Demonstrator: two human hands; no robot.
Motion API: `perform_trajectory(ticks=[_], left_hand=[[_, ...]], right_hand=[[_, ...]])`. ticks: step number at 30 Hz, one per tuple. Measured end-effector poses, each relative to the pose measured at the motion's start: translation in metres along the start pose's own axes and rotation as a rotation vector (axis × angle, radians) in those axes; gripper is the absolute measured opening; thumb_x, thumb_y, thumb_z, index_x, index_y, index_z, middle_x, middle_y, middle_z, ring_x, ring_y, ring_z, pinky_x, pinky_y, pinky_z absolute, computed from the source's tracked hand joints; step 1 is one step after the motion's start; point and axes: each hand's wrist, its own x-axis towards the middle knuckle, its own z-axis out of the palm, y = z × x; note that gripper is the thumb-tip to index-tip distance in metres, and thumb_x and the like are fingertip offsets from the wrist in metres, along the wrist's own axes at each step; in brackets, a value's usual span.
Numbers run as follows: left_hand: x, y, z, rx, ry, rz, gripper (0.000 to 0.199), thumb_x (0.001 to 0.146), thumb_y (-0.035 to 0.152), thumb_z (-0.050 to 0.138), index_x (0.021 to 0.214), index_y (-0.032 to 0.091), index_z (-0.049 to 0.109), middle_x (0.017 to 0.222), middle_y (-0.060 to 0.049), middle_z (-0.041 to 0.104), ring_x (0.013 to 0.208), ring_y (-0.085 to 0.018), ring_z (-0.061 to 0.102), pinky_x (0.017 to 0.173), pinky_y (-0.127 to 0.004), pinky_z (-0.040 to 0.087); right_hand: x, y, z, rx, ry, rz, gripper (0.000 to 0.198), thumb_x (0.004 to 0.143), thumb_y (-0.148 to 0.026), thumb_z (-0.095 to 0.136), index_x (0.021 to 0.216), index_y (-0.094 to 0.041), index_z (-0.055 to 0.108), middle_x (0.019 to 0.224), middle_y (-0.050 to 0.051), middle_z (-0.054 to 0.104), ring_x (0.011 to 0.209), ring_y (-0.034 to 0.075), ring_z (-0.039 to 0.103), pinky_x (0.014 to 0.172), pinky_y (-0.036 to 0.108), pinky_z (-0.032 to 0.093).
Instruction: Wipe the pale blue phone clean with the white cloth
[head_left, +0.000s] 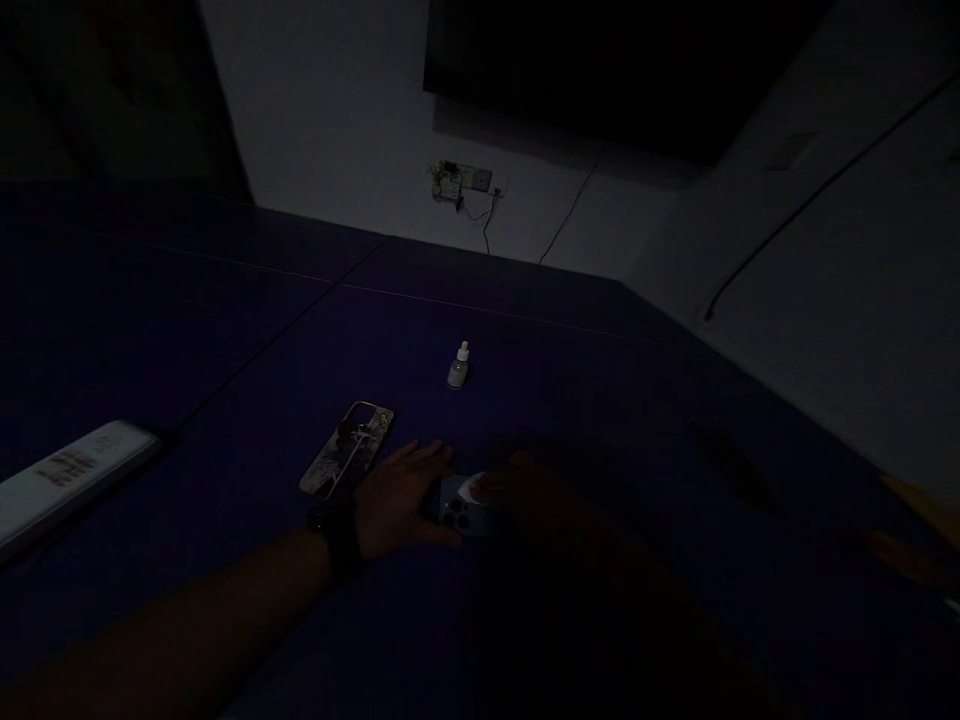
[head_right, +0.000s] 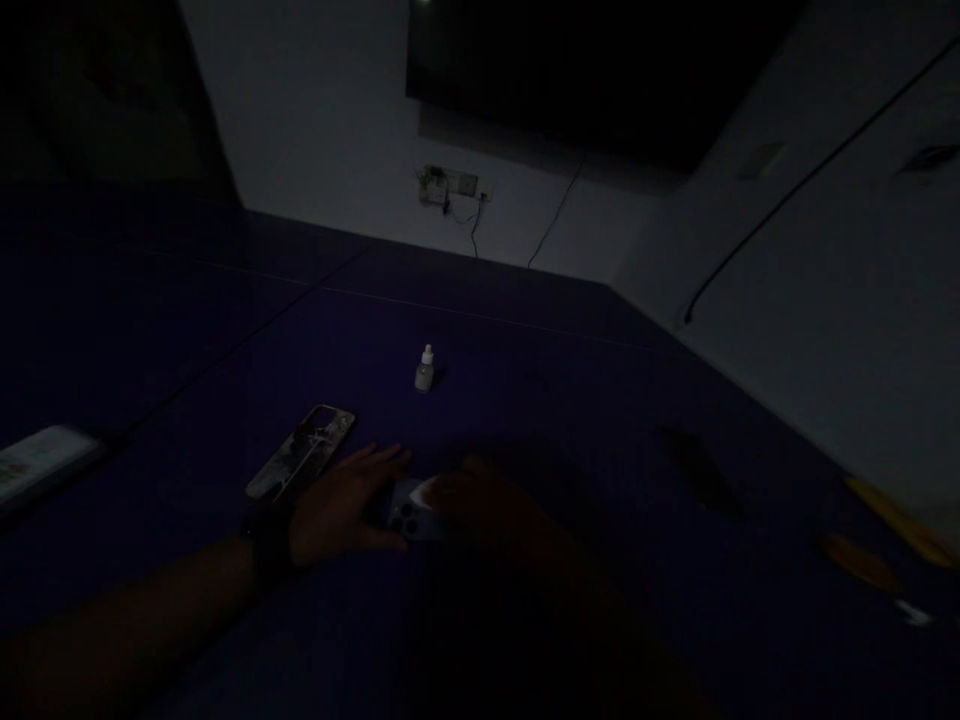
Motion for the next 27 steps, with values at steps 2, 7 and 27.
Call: perform_trajectory(ticks=[2,7,27], left_hand=[[0.000,0.000,0.000,-0.011,0.005,0.002,0.098,0.064,0.067,0.078,0.142,0.020,0.042,0.151,-0.016,0.045,0.143,-0.031,0.038,0.120,-0.049,0.023],[0.000,-0.001,0.001,-0.017,0.010,0.023,0.099,0.065,0.067,0.077,0.144,0.019,0.041,0.149,-0.015,0.047,0.143,-0.031,0.036,0.120,-0.049,0.022],[0.000,-0.001,0.000,0.001,0.026,0.043,0.093,0.066,0.067,0.077,0.141,0.021,0.045,0.143,-0.013,0.055,0.141,-0.031,0.040,0.119,-0.050,0.024]], right_hand=[[-0.025,0.004,-0.009,0.039,0.027,0.069,0.042,0.091,-0.006,0.045,0.123,-0.025,0.064,0.122,0.005,0.070,0.105,0.020,0.062,0.096,0.042,0.042],[-0.049,-0.008,-0.006,0.033,0.123,0.173,0.044,0.090,-0.014,0.051,0.133,-0.021,0.056,0.124,0.012,0.065,0.111,0.025,0.059,0.094,0.044,0.048],[-0.003,-0.033,0.014,-0.072,0.065,0.083,0.019,0.095,-0.022,0.052,0.100,-0.019,0.070,0.091,0.009,0.071,0.077,0.020,0.065,0.068,0.032,0.050]])
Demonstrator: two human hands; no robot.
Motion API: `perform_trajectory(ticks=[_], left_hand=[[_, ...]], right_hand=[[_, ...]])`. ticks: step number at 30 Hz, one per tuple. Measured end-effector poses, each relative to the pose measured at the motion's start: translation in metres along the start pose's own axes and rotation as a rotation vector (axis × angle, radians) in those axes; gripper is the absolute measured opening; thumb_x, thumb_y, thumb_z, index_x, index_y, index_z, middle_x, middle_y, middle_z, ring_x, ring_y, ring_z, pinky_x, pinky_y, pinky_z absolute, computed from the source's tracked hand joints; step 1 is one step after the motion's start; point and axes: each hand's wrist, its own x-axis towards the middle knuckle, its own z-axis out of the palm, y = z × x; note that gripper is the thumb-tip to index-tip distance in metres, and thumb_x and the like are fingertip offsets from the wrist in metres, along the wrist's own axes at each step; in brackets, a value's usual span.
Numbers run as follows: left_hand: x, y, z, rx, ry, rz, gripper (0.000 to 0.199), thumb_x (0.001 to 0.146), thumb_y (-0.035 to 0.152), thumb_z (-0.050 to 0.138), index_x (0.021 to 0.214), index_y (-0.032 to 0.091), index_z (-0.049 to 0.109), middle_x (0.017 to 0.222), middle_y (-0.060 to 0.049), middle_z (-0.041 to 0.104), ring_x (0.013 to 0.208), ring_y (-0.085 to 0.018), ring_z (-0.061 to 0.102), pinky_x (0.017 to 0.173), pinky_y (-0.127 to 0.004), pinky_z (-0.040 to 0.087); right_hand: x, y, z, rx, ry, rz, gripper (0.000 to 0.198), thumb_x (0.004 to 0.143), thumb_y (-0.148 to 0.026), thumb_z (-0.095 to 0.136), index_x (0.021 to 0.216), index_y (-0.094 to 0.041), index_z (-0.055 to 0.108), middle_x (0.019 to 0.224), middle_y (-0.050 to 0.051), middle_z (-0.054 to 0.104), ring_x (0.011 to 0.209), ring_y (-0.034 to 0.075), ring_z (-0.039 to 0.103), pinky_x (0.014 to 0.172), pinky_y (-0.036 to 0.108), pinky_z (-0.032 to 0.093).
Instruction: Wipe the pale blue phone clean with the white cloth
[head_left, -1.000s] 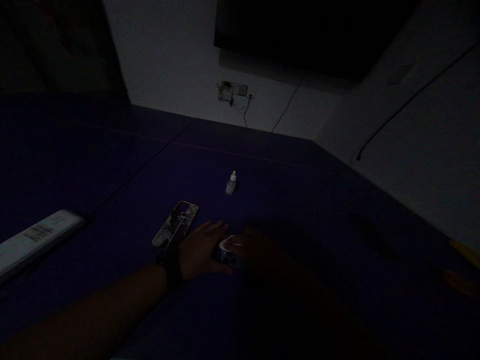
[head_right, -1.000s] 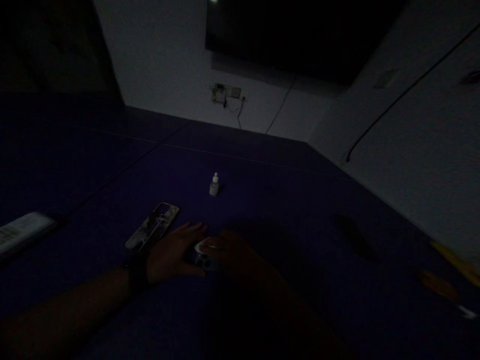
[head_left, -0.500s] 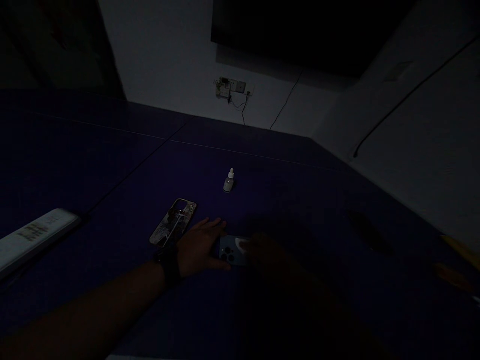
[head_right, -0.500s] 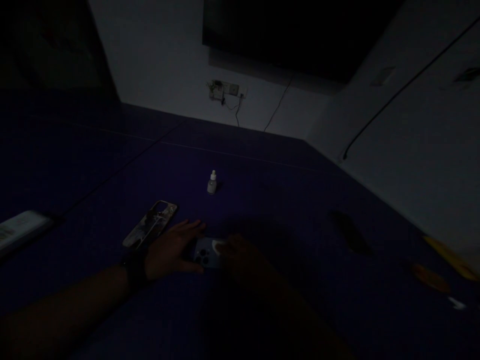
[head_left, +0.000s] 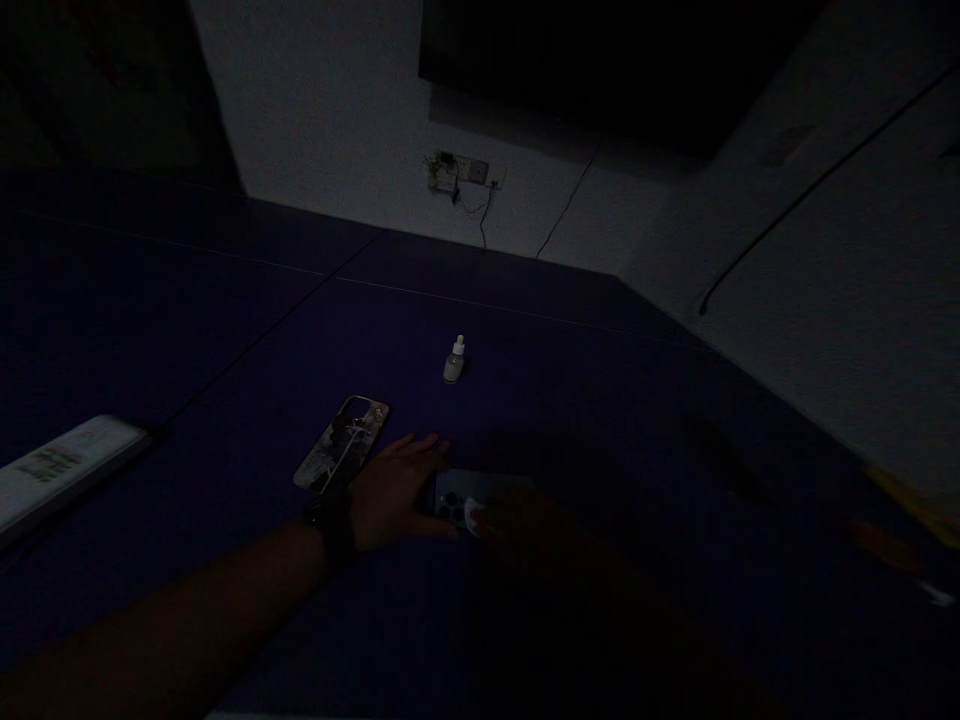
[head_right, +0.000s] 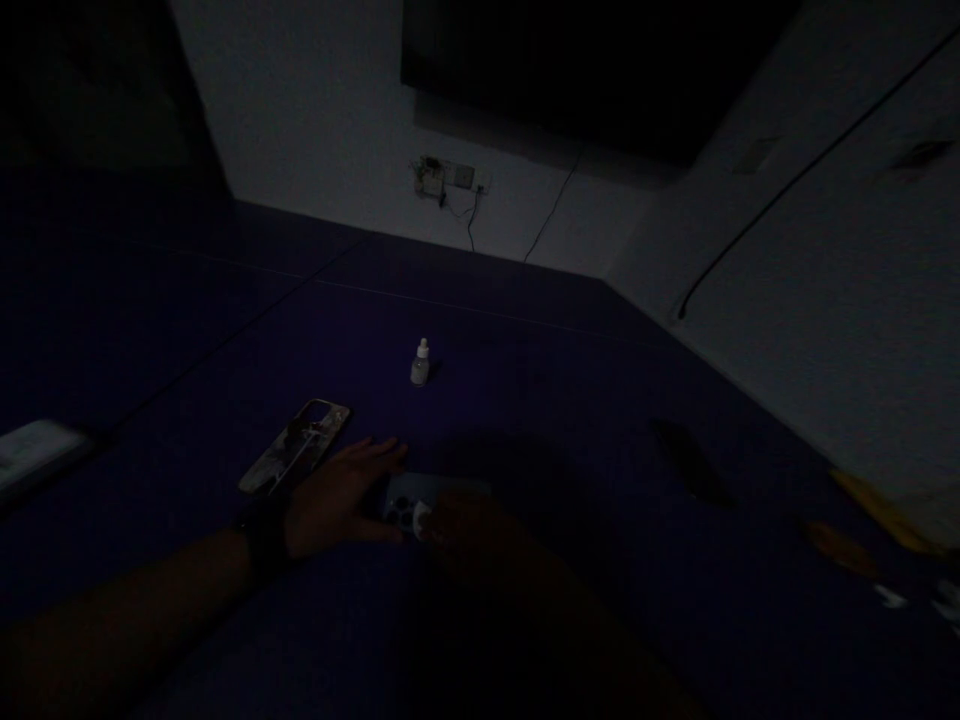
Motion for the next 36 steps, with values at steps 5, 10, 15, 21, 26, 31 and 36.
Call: perform_trajectory(ticks=[5,10,15,21,26,31,36], left_hand=[[0.001,0.003,-0.003,0.000,-0.017,-0.012,0.093,0.065,0.066,0.078,0.140,0.021,0.046,0.144,-0.013,0.054,0.142,-0.031,0.039,0.119,-0.050,0.024],[0.001,0.004,-0.003,-0.002,-0.013,-0.020,0.096,0.066,0.067,0.077,0.143,0.021,0.042,0.143,-0.012,0.056,0.142,-0.031,0.038,0.120,-0.049,0.023],[0.001,0.003,-0.003,0.012,-0.035,-0.015,0.092,0.067,0.067,0.076,0.139,0.020,0.046,0.147,-0.013,0.050,0.143,-0.031,0.037,0.119,-0.049,0.023],[0.000,0.004,-0.005,0.022,-0.017,-0.002,0.084,0.068,0.066,0.074,0.135,0.020,0.050,0.147,-0.013,0.050,0.141,-0.032,0.039,0.119,-0.051,0.025],[-0.003,0.008,-0.003,0.050,0.015,-0.003,0.078,0.067,0.052,0.077,0.132,0.020,0.050,0.148,-0.014,0.048,0.140,-0.033,0.041,0.118,-0.053,0.026],[-0.004,0.013,-0.003,0.063,0.048,0.008,0.080,0.069,0.058,0.075,0.135,0.021,0.049,0.149,-0.013,0.047,0.138,-0.035,0.043,0.116,-0.054,0.028],[-0.001,0.013,-0.005,0.078,0.023,0.026,0.063,0.076,0.062,0.070,0.125,0.024,0.058,0.144,-0.009,0.054,0.137,-0.035,0.043,0.114,-0.055,0.029]], right_hand=[[0.007,0.008,0.003,-0.003,0.022,0.095,0.023,0.096,-0.021,0.048,0.102,-0.016,0.070,0.094,0.012,0.071,0.084,0.022,0.065,0.074,0.034,0.051],[0.003,0.009,-0.004,0.101,-0.026,0.047,0.022,0.096,-0.023,0.051,0.106,-0.017,0.070,0.098,0.010,0.071,0.088,0.020,0.065,0.079,0.032,0.051],[0.000,0.007,-0.008,0.162,-0.034,0.054,0.025,0.099,-0.027,0.046,0.103,-0.019,0.070,0.095,0.009,0.071,0.085,0.019,0.065,0.077,0.032,0.051],[0.011,0.020,-0.007,0.183,0.081,0.152,0.025,0.099,-0.022,0.045,0.112,-0.016,0.066,0.104,0.012,0.069,0.095,0.022,0.062,0.087,0.040,0.052],[-0.015,0.012,-0.007,0.331,0.093,0.240,0.025,0.100,-0.025,0.044,0.111,-0.019,0.066,0.105,0.011,0.064,0.091,0.020,0.063,0.080,0.035,0.055],[-0.007,0.018,-0.004,0.391,0.149,0.306,0.023,0.099,-0.025,0.048,0.111,-0.019,0.067,0.106,0.010,0.067,0.098,0.021,0.064,0.087,0.036,0.054],[0.005,0.023,-0.006,0.364,0.113,0.275,0.022,0.098,-0.025,0.052,0.102,-0.018,0.072,0.097,0.008,0.066,0.086,0.017,0.065,0.078,0.030,0.054]])
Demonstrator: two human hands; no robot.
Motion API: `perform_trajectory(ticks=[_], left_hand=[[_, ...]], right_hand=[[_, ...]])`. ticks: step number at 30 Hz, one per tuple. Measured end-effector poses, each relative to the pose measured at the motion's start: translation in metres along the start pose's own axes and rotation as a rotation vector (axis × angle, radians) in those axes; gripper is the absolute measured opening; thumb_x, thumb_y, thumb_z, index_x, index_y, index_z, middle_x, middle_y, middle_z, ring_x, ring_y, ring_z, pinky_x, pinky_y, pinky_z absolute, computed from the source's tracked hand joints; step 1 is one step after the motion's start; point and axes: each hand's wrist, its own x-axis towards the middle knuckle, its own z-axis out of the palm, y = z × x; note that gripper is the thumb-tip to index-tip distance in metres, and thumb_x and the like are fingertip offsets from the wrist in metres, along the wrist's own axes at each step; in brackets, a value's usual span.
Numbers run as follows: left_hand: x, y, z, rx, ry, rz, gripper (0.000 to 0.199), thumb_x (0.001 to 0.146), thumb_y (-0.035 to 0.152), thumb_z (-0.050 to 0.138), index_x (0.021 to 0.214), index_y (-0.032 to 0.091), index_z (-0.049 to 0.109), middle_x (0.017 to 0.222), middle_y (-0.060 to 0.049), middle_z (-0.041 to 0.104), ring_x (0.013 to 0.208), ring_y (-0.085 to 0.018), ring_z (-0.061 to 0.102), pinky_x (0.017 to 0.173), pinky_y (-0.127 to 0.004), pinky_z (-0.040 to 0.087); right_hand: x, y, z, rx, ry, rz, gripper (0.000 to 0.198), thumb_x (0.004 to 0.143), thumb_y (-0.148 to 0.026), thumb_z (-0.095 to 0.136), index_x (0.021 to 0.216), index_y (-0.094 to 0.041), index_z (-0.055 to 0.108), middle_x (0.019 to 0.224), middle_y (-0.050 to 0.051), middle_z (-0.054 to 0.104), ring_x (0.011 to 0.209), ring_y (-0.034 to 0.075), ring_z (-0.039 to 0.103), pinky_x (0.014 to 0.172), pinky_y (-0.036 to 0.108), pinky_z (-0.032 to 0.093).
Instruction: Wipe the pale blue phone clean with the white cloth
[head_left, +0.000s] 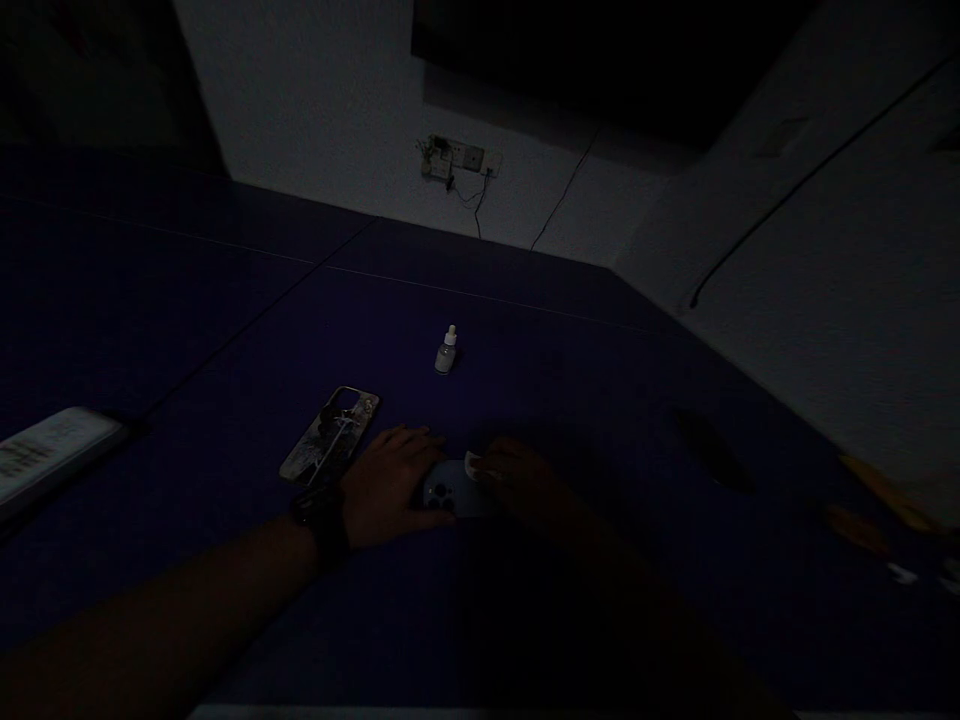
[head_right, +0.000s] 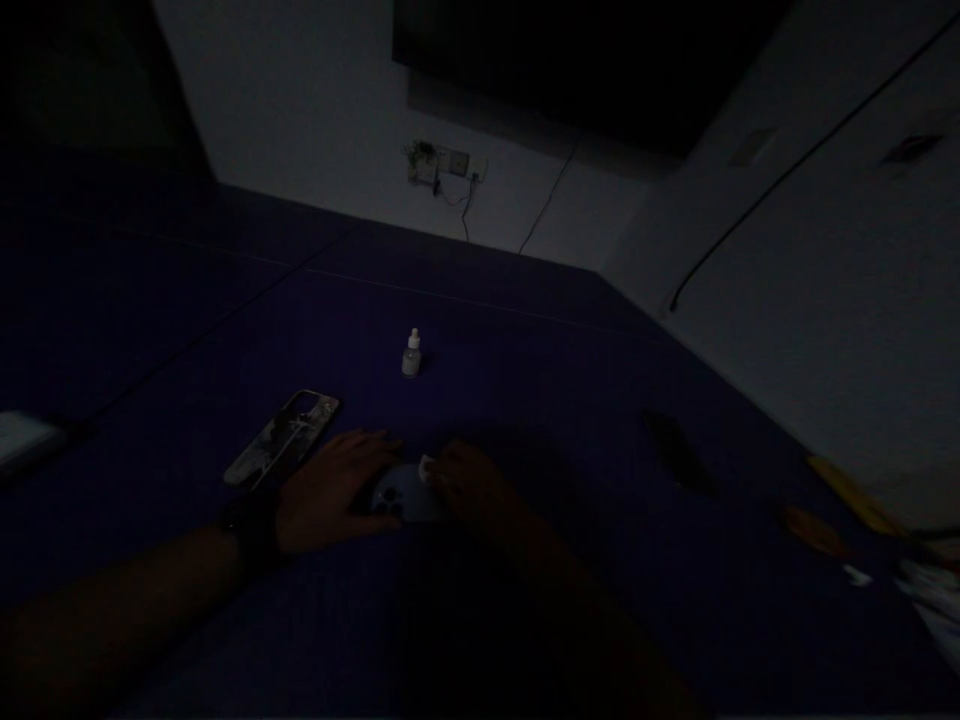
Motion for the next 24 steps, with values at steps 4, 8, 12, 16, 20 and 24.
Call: perform_trajectory(ticks=[4,8,12,16,20,24], left_hand=[[0.001,-0.002,0.000,-0.015,-0.018,-0.007,0.063,0.075,0.060,0.072,0.126,0.025,0.058,0.144,-0.009,0.054,0.137,-0.036,0.043,0.114,-0.055,0.028],[0.001,-0.003,0.001,-0.020,-0.029,0.003,0.066,0.073,0.060,0.074,0.128,0.026,0.057,0.145,-0.008,0.053,0.139,-0.035,0.041,0.115,-0.056,0.027],[0.000,-0.005,0.003,-0.013,-0.015,0.005,0.068,0.074,0.059,0.074,0.131,0.026,0.056,0.146,-0.008,0.053,0.139,-0.035,0.041,0.116,-0.055,0.026],[0.000,-0.006,0.003,-0.013,-0.014,0.015,0.067,0.074,0.058,0.073,0.131,0.026,0.056,0.145,-0.008,0.053,0.139,-0.035,0.042,0.116,-0.055,0.026],[0.000,-0.005,0.002,-0.007,-0.034,0.010,0.067,0.073,0.057,0.075,0.129,0.026,0.056,0.145,-0.008,0.054,0.139,-0.035,0.042,0.116,-0.055,0.026],[0.000,-0.007,0.002,0.000,-0.035,0.013,0.068,0.075,0.059,0.072,0.132,0.025,0.055,0.146,-0.008,0.052,0.140,-0.034,0.041,0.117,-0.054,0.024]], right_hand=[[-0.018,-0.002,-0.003,-0.005,-0.140,-0.118,0.020,0.097,-0.029,0.056,0.104,-0.025,0.074,0.106,0.006,0.068,0.094,0.018,0.065,0.082,0.030,0.053],[-0.012,0.002,-0.005,-0.102,-0.056,-0.100,0.022,0.097,-0.027,0.054,0.102,-0.021,0.074,0.097,0.008,0.066,0.087,0.019,0.062,0.076,0.031,0.052],[0.001,0.007,-0.008,-0.152,0.005,-0.090,0.024,0.098,-0.026,0.052,0.099,-0.018,0.075,0.089,0.008,0.064,0.082,0.018,0.058,0.073,0.031,0.049],[-0.014,0.005,-0.012,-0.156,-0.109,-0.213,0.022,0.097,-0.031,0.055,0.103,-0.023,0.074,0.090,0.007,0.067,0.086,0.020,0.057,0.079,0.035,0.046],[-0.014,0.008,-0.014,-0.175,-0.095,-0.197,0.021,0.097,-0.031,0.055,0.104,-0.024,0.074,0.093,0.007,0.067,0.088,0.020,0.056,0.083,0.037,0.043],[0.001,0.014,-0.014,-0.218,-0.030,-0.125,0.022,0.097,-0.028,0.054,0.102,-0.019,0.074,0.088,0.008,0.065,0.085,0.020,0.054,0.083,0.037,0.042]])
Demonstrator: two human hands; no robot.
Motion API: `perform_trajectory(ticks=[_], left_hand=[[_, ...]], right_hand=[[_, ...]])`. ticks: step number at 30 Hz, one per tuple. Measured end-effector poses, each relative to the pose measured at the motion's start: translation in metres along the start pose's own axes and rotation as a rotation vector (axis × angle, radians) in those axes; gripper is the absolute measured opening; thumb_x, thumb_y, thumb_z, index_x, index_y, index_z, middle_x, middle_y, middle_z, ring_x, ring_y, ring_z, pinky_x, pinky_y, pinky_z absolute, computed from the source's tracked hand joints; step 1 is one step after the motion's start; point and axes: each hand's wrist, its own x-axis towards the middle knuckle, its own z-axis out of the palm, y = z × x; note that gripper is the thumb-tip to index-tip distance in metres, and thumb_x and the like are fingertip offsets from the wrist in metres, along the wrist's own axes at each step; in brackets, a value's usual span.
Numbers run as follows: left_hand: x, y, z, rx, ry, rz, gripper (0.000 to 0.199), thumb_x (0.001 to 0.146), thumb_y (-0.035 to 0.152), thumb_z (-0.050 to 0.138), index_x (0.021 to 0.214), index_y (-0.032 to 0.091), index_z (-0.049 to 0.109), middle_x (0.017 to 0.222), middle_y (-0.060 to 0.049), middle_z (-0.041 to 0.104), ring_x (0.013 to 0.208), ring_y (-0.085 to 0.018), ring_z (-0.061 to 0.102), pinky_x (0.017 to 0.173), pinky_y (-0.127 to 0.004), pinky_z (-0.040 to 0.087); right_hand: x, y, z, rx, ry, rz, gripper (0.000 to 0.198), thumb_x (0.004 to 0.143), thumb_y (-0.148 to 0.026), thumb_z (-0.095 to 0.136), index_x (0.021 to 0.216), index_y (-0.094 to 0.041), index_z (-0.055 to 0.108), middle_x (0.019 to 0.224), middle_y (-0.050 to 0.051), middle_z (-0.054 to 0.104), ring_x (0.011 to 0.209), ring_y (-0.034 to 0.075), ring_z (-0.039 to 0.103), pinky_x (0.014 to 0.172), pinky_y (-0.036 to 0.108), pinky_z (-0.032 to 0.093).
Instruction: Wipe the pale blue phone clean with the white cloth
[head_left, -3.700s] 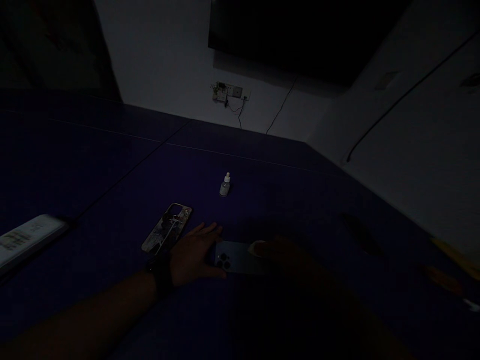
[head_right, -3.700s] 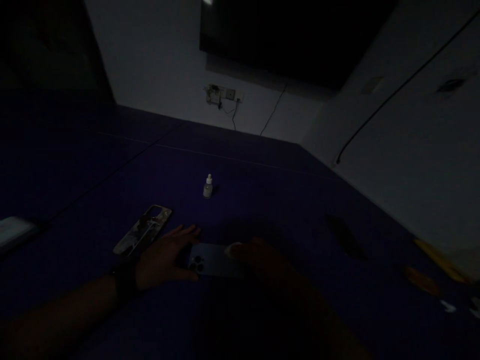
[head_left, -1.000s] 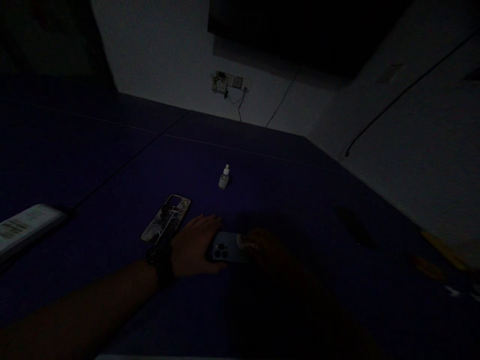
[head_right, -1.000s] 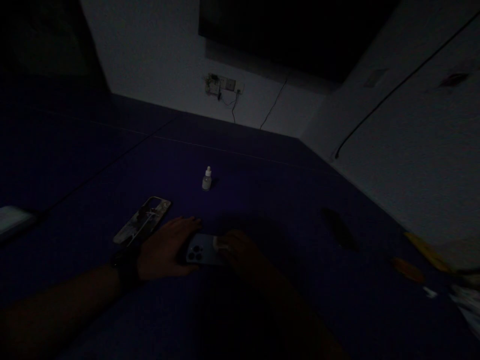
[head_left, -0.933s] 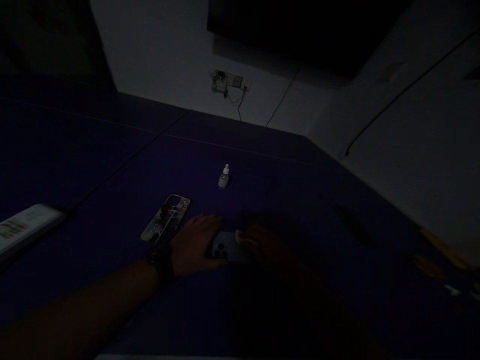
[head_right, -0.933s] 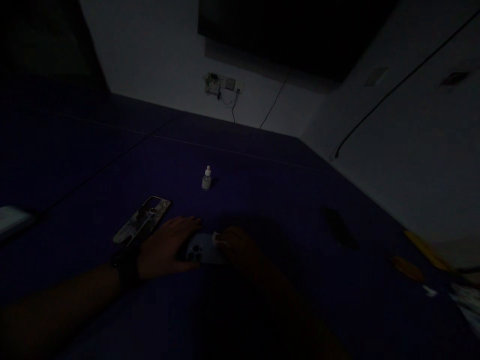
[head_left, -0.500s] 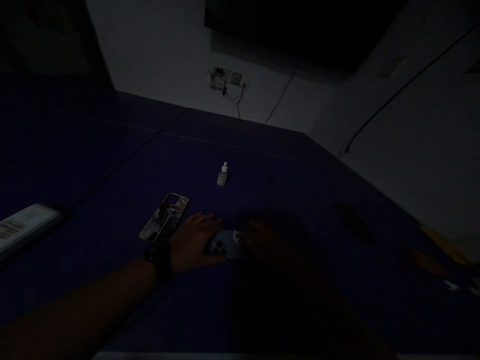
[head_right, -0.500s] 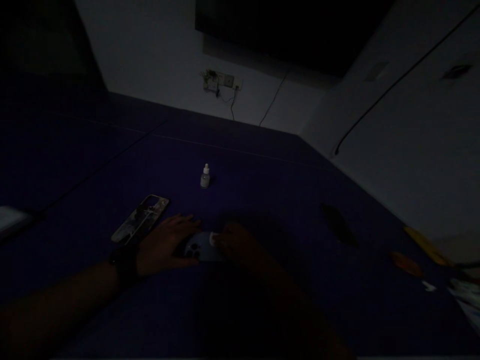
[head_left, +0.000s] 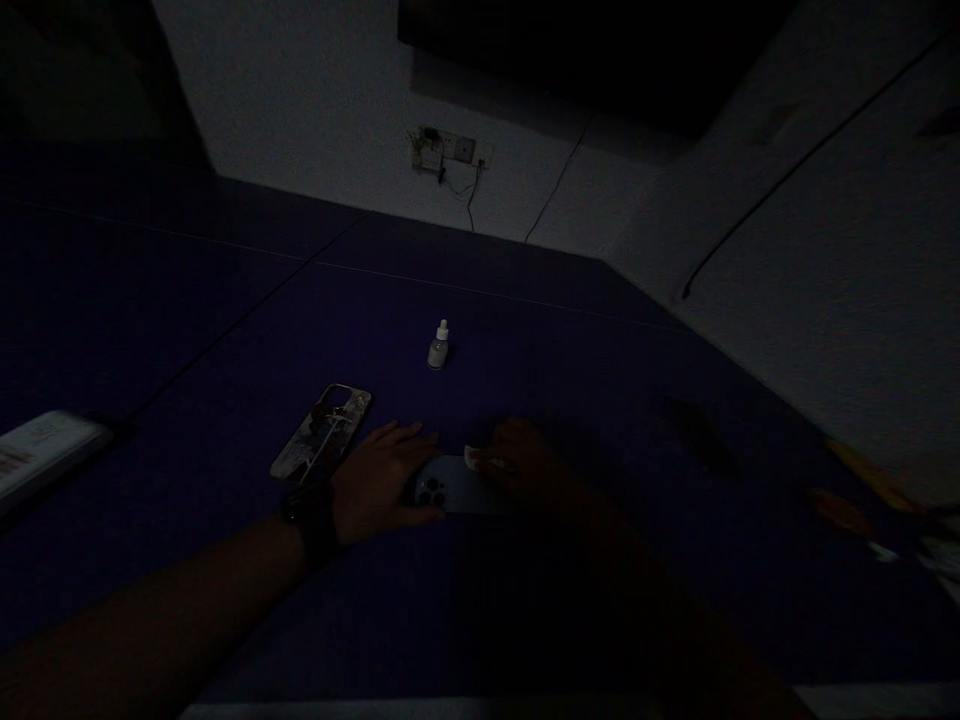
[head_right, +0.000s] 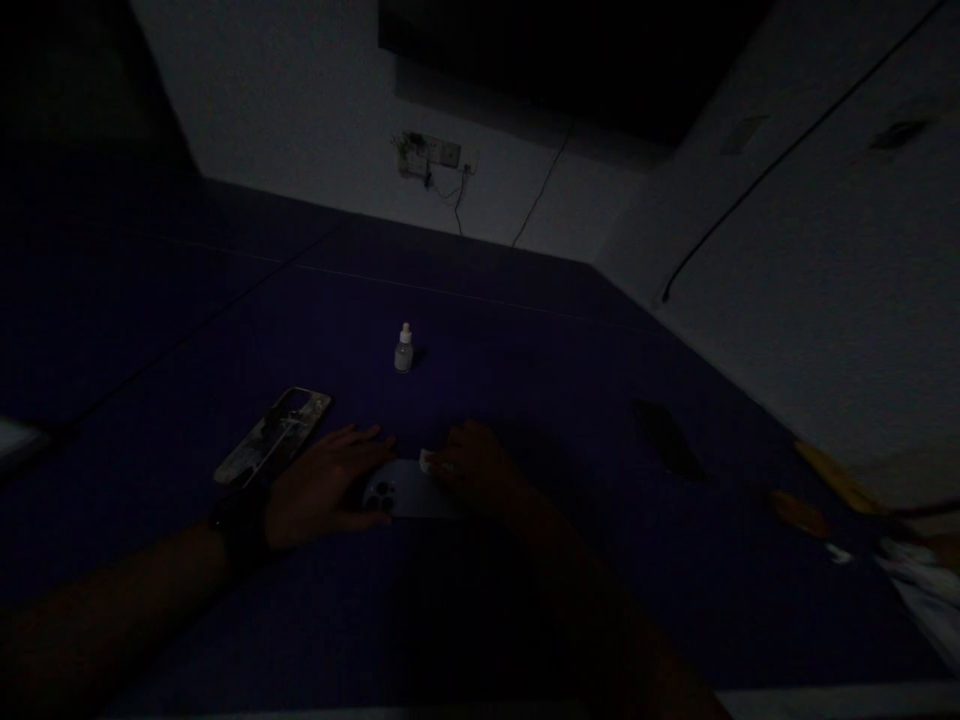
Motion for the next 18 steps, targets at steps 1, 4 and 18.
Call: perform_trajectory(ticks=[1,4,18], left_hand=[[0.000,-0.001,0.000,-0.003,0.004,0.003,0.068,0.076,0.060,0.071,0.132,0.025,0.055,0.147,-0.008,0.052,0.140,-0.034,0.041,0.118,-0.054,0.023],[-0.001,-0.002,0.001,-0.010,0.004,0.011,0.068,0.076,0.060,0.071,0.132,0.026,0.055,0.147,-0.008,0.051,0.140,-0.033,0.041,0.118,-0.054,0.022],[-0.001,-0.002,-0.001,0.024,-0.028,0.016,0.069,0.075,0.061,0.071,0.132,0.026,0.055,0.147,-0.007,0.051,0.140,-0.034,0.041,0.117,-0.055,0.025]], right_hand=[[-0.001,0.000,0.000,0.007,-0.011,-0.018,0.022,0.097,-0.029,0.056,0.102,-0.020,0.074,0.088,0.008,0.066,0.085,0.020,0.054,0.082,0.036,0.042],[-0.012,-0.004,-0.001,0.050,-0.087,-0.123,0.019,0.095,-0.032,0.059,0.103,-0.025,0.074,0.091,0.006,0.068,0.089,0.021,0.055,0.084,0.037,0.041],[-0.026,-0.002,-0.001,0.119,-0.121,-0.084,0.020,0.097,-0.034,0.056,0.107,-0.029,0.073,0.094,0.004,0.070,0.095,0.021,0.055,0.092,0.041,0.037]])
